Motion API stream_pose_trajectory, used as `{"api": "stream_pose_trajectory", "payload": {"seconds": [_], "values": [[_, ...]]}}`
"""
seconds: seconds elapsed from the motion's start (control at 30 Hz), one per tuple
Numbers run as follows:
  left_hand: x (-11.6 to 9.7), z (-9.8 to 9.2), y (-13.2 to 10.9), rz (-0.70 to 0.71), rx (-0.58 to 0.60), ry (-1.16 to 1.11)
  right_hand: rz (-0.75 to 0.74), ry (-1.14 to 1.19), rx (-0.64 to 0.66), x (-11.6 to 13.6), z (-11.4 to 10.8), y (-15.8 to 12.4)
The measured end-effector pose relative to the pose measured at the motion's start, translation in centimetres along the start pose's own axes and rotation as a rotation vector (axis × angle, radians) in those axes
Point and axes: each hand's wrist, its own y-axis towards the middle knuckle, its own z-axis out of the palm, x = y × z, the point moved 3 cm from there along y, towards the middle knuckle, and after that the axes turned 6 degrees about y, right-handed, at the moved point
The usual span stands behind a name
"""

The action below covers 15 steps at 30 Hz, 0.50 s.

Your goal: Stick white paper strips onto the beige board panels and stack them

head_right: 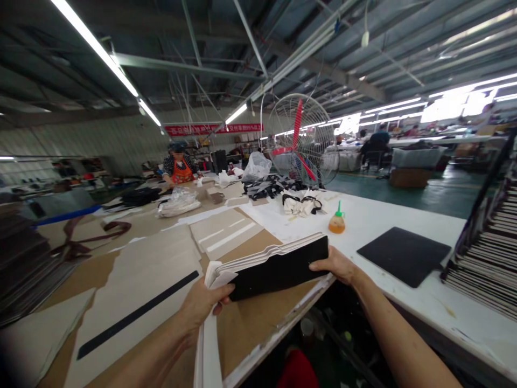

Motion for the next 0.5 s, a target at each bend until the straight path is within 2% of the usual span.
{"api": "stream_pose_trajectory", "payload": {"seconds": [0.2, 0.3, 0.5], "values": [[-2.7, -0.6, 0.3, 0.039, -0.045, -0.026, -0.086, 0.005, -0.075, 1.5, 0.4, 0.3], [-3.5, -1.4, 1.2, 0.051, -0.112, -0.007, -0.11, 0.008, -0.109, 1.4, 0.8, 0.1], [-1.9, -0.3, 2.6, -0.04, -0.065, -0.038, 0.003, 0.035, -0.064, -0.7, 1.5, -0.7]]}}
